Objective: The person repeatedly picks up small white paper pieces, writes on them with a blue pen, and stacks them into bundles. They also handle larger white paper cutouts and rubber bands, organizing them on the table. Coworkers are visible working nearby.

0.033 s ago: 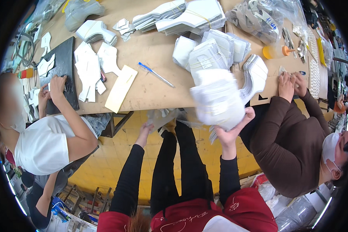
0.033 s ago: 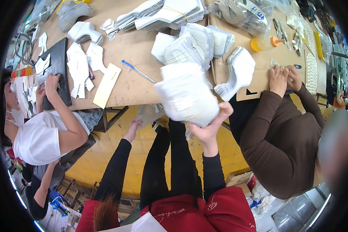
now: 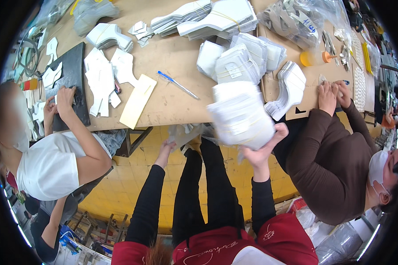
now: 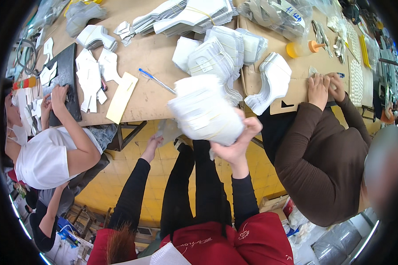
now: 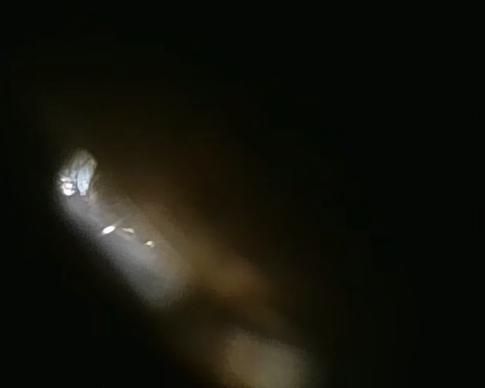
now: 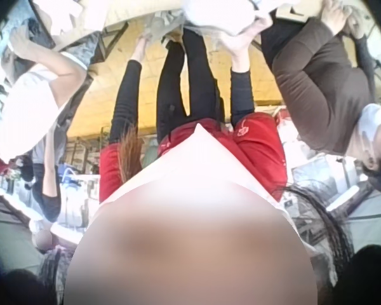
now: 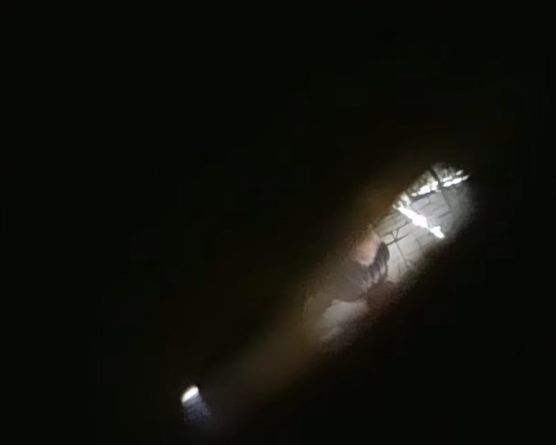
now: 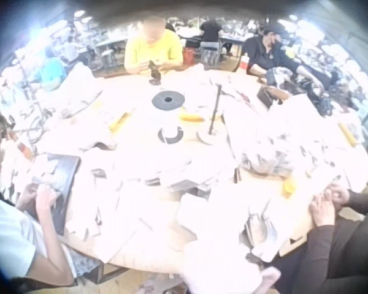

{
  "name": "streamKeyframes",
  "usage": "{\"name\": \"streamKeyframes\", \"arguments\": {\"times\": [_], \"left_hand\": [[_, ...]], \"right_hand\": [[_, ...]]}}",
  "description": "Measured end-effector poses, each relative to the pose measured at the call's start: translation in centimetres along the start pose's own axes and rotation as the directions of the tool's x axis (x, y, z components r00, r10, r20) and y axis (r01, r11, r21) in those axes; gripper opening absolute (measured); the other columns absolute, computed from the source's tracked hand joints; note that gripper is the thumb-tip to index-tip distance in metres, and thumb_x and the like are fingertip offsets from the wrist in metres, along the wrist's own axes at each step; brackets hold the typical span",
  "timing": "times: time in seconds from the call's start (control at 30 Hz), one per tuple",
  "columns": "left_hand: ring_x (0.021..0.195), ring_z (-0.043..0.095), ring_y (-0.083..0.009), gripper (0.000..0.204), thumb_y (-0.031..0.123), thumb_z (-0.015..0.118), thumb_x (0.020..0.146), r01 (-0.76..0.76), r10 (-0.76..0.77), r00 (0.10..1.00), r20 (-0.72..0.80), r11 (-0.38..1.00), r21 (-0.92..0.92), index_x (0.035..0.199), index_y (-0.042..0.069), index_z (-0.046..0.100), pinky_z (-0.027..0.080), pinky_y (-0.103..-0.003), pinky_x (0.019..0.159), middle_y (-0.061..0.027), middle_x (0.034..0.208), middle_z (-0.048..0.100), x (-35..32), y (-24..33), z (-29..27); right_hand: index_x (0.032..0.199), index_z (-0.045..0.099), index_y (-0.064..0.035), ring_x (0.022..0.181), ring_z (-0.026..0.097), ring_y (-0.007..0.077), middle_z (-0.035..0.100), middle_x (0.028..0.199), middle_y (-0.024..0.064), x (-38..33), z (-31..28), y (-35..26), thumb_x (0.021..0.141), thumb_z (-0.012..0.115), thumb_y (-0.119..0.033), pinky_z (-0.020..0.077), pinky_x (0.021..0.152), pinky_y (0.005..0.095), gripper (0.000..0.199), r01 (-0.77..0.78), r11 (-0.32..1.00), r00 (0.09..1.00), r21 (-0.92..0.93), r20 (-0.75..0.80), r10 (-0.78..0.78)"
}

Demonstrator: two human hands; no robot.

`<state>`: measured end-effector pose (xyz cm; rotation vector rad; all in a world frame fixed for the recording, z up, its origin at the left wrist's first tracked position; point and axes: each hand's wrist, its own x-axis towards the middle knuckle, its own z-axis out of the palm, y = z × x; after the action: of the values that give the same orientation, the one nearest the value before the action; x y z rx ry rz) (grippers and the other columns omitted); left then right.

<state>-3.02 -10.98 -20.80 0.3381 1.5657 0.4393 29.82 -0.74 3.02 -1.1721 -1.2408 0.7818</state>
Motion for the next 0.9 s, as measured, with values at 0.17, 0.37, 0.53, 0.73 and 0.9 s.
{"name": "streamKeyframes", "arguments": {"times": [0.17, 0.37, 0.53, 0.73, 0.9], "left_hand": [[0.09, 0.052, -0.0132, 0.03, 0.021, 0.063, 0.096, -0.015, 0.015, 1.0, -0.006, 1.0, -0.023, 0.119, 0.003, 0.062, 0.039, -0.026, 0.085, -0.0017, 0.097, 0.065, -0.2, 0.6, 0.3], [0.106, 0.058, -0.0174, 0.042, 0.021, 0.062, 0.096, 0.005, -0.005, 1.0, 0.023, 1.0, -0.003, 0.131, 0.0, 0.055, 0.04, -0.03, 0.095, -0.007, 0.112, 0.065, -0.1, 0.4, -0.2], [0.118, 0.059, -0.0229, 0.055, 0.018, 0.061, 0.093, 0.016, -0.015, 1.0, 0.026, 0.999, -0.031, 0.141, -0.004, 0.046, 0.04, -0.034, 0.104, -0.0144, 0.129, 0.063, -0.1, 0.3, -0.1], [0.111, 0.059, -0.0174, 0.047, 0.02, 0.064, 0.094, 0.007, -0.007, 1.0, -0.002, 1.0, 0.015, 0.136, 0.001, 0.053, 0.042, -0.031, 0.098, -0.0064, 0.118, 0.066, 0.0, -0.2, 0.0], [0.11, 0.06, -0.0183, 0.048, 0.019, 0.064, 0.093, 0.06, -0.066, 0.997, 0.045, 0.989, 0.137, 0.136, 0.001, 0.052, 0.042, -0.031, 0.097, -0.0086, 0.119, 0.066, 0.8, -0.5, -0.7]], "right_hand": [[0.147, 0.013, -0.014, 0.114, 0.058, 0.0254, 0.055, 0.133, 0.0175, 0.1, 0.2, 0.3, 0.066, 0.082, -0.002, 0.0478, 0.094, 0.0373, 0.107, 0.194, 0.969, 0.901, -0.151, 0.419, -0.115], [0.144, 0.047, -0.0056, 0.105, 0.064, 0.0371, 0.063, 0.123, 0.0158, 0.9, -0.1, -0.9, 0.059, 0.078, 0.0, 0.0522, 0.092, 0.043, 0.091, 0.134, 0.795, 0.879, -0.591, 0.442, 0.181], [0.143, 0.046, -0.0054, 0.104, 0.065, 0.0352, 0.066, 0.12, 0.0163, 0.1, -0.2, -0.5, 0.063, 0.08, -0.006, 0.0432, 0.102, 0.0484, 0.087, 0.26, 0.655, 0.875, -0.709, 0.46, 0.152], [0.129, 0.056, -0.0026, 0.089, 0.065, 0.0308, 0.068, 0.091, 0.0099, -2.3, -0.2, -1.1, 0.061, 0.082, -0.009, 0.043, 0.097, 0.0426, 0.073, 0.05, 0.647, 0.935, -0.761, 0.263, 0.237], [0.118, 0.061, -0.0022, 0.088, 0.06, 0.0322, 0.062, 0.09, 0.0105, -1.3, 1.1, -2.2, 0.058, 0.083, -0.01, 0.0442, 0.093, 0.0437, 0.064, 0.184, 0.783, 0.955, -0.594, 0.297, 0.001]]}}
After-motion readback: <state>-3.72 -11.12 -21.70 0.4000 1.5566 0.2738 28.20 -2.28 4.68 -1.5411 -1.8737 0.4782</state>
